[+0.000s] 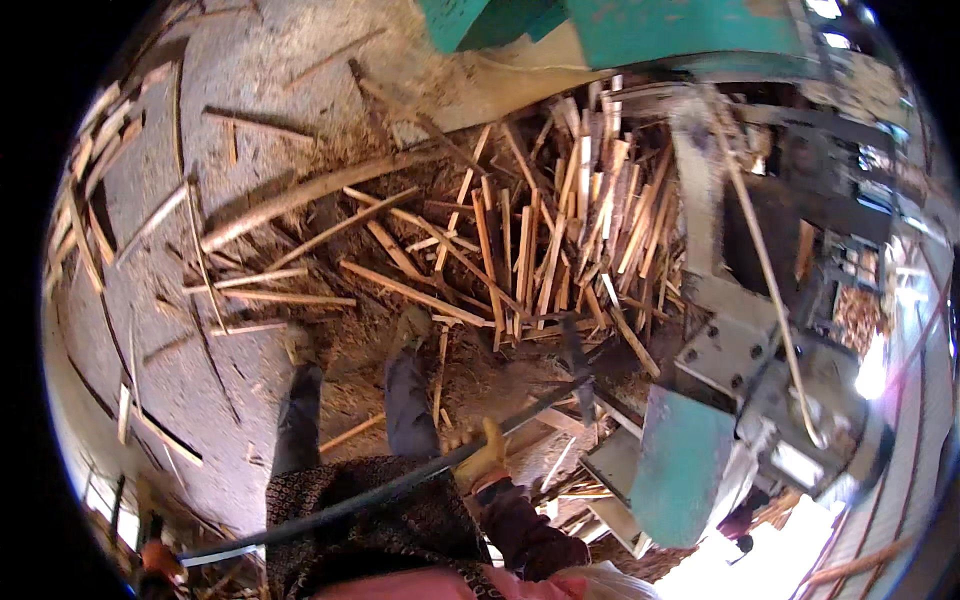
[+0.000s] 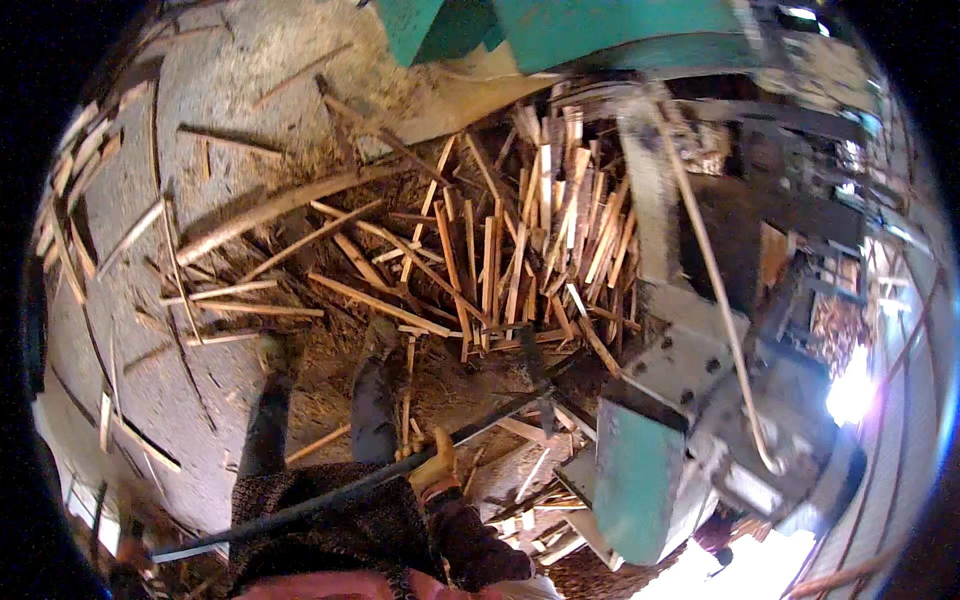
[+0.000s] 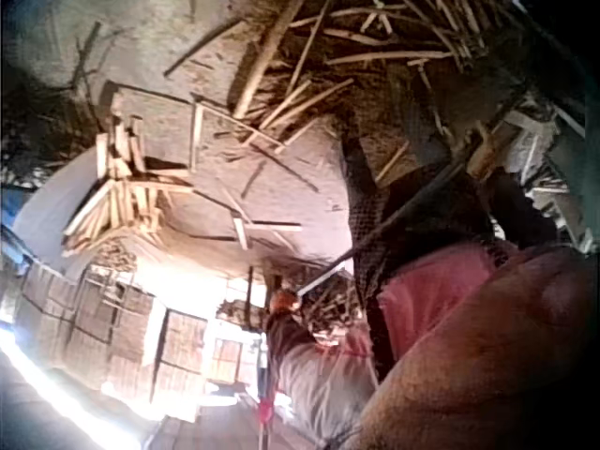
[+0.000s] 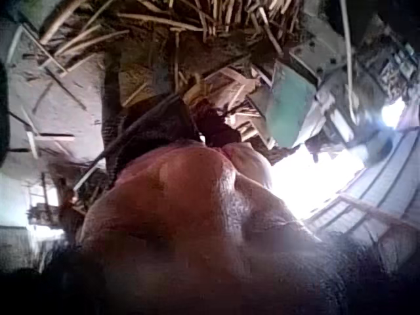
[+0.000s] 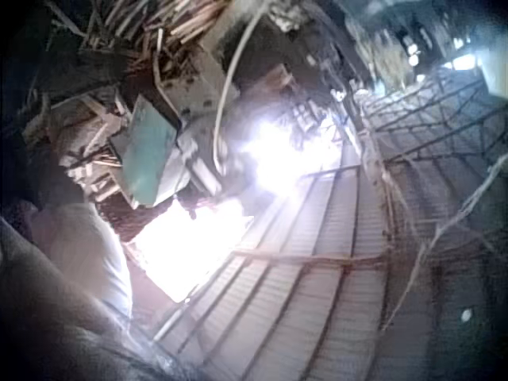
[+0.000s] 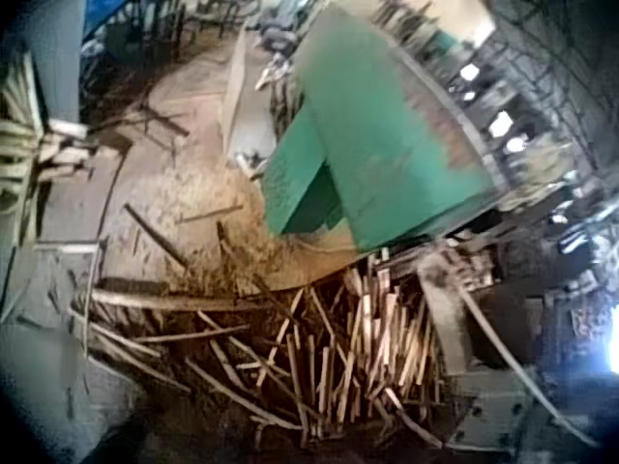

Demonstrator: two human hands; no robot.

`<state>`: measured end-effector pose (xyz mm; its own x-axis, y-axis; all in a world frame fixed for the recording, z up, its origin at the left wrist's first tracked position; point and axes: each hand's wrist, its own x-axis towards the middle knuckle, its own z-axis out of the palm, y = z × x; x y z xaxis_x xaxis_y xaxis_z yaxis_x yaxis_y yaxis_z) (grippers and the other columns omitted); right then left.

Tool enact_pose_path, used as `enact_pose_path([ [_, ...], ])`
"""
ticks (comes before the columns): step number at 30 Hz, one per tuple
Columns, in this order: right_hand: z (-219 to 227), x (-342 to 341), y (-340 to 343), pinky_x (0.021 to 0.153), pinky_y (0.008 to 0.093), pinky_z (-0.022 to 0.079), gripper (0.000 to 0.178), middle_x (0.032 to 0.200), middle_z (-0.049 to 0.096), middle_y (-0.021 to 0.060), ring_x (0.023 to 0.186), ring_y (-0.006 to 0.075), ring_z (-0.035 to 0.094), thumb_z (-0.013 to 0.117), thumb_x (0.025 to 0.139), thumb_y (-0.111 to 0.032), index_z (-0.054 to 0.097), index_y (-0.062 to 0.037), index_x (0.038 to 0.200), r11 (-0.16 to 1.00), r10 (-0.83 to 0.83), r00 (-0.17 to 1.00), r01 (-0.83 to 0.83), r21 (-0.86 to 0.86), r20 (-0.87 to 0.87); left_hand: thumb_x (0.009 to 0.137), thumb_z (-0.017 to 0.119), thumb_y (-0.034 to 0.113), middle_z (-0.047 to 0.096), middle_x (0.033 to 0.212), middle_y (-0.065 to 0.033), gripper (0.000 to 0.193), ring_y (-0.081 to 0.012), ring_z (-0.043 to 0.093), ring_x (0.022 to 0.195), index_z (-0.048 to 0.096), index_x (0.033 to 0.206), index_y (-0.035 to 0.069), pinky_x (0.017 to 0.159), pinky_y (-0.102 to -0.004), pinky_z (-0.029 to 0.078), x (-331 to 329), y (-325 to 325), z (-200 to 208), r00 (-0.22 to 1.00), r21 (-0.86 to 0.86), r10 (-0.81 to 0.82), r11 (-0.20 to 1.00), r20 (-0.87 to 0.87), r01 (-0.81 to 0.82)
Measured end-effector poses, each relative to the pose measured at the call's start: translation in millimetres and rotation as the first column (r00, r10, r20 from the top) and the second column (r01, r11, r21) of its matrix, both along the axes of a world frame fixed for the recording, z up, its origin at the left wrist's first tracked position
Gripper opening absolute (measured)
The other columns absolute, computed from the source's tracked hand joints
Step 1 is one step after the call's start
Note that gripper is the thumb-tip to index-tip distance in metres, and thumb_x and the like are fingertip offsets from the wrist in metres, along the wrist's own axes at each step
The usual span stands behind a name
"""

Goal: The person sorts and stacks various pieces of wood in a workshop. They pick up planks and logs from piles on the floor, arrange them into neat stacks, and use a pitchfork to move smaller wood scraps.

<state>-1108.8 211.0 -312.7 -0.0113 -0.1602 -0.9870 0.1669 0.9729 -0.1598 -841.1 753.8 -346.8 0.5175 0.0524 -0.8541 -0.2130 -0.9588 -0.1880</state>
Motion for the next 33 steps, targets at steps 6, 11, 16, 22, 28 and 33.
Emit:
enact_pose_path([
  [6, -42.1, -5.4, -198.8, 0.064, 0.0387, 0.047, 0.032, 0.075, 0.05, -0.0023, 0.065, 0.0172, 0.049, 0.067, 0.094, -0.044, 0.054, -0.0179, 0.081, 0.793, 0.194, 0.976, -0.214, -0.57, -0.097, 0.076, 0.074, 0.031, 0.07, 0.085, -0.018, 0.025, -0.0389, 0.07, 0.085, 0.072, 0.091, 0.011, 0.074, -0.0503, 0.056, 16.5, -139.2, -122.2, 0.988, -0.165, -0.154, 0.975, -0.019, 0.149],
  [11, -116.6, 31.4, -381.8, 0.06, 0.0347, 0.049, 0.024, 0.072, 0.051, -0.0019, 0.06, 0.0141, 0.049, 0.066, 0.094, -0.034, 0.055, -0.015, 0.083, 0.64, 0.157, 0.98, -0.194, -0.744, -0.121, 0.077, 0.072, 0.027, 0.071, 0.078, -0.0166, 0.016, -0.0378, 0.071, 0.081, 0.076, 0.082, 0.011, 0.07, -0.05, 0.057, -2.9, -380.4, -199.4, 0.963, -0.509, -0.265, 0.837, -0.054, 0.202],
  [16, -175.9, 66.9, -463.5, 0.055, 0.0387, 0.049, 0.024, 0.069, 0.049, 0.0006, 0.057, 0.0198, 0.05, 0.065, 0.093, -0.028, 0.05, -0.0149, 0.081, 0.717, 0.069, 0.979, -0.183, -0.673, -0.193, 0.081, 0.066, 0.026, 0.072, 0.086, -0.0162, 0.027, -0.0377, 0.071, 0.085, 0.071, 0.102, 0.01, 0.076, -0.0485, 0.057, -59.9, -670.8, -144.8, 0.916, -0.849, -0.317, 0.527, -0.246, -0.045],
  [22, -179.4, 37.5, -502.3, 0.048, 0.0418, 0.048, 0.03, 0.062, 0.051, 0.0059, 0.048, 0.026, 0.051, 0.059, 0.092, -0.035, 0.053, -0.0107, 0.075, 0.593, 0.475, 0.829, -0.549, -0.589, -0.294, 0.08, 0.07, 0.019, 0.071, 0.082, -0.0174, 0.025, -0.0409, 0.07, 0.08, 0.066, 0.102, 0.006, 0.067, -0.0542, 0.053, -109.4, -769.7, -88.7, 0.956, -0.922, -0.216, 0.373, -0.198, -0.106],
  [28, -187.1, 20.1, -284.9, 0.054, 0.0437, 0.048, 0.026, 0.073, 0.058, 0.0015, 0.058, 0.0242, 0.055, 0.067, 0.095, -0.041, 0.06, -0.0156, 0.096, 0.853, 0.225, 0.932, -0.33, -0.405, -0.286, 0.085, 0.065, 0.021, 0.07, 0.081, -0.0192, 0.03, -0.0403, 0.07, 0.078, 0.064, 0.112, 0.007, 0.066, -0.0493, 0.055, -145.4, -592.4, -112.9, 0.911, -0.829, -0.276, 0.547, -0.307, -0.114],
  [33, -167.1, 29.9, -326.1, 0.054, 0.0418, 0.049, 0.023, 0.073, 0.059, 0.0, 0.057, 0.0217, 0.056, 0.065, 0.097, -0.038, 0.061, -0.0157, 0.102, 0.857, 0.301, 0.928, -0.364, -0.365, -0.219, 0.082, 0.079, 0.029, 0.068, 0.075, -0.0123, 0.029, -0.0268, 0.067, 0.068, 0.072, 0.1, 0.008, 0.06, -0.044, 0.051, -107.3, -647.5, -111.4, 0.603, -0.55, -0.217, 0.706, -0.768, -0.446],
])
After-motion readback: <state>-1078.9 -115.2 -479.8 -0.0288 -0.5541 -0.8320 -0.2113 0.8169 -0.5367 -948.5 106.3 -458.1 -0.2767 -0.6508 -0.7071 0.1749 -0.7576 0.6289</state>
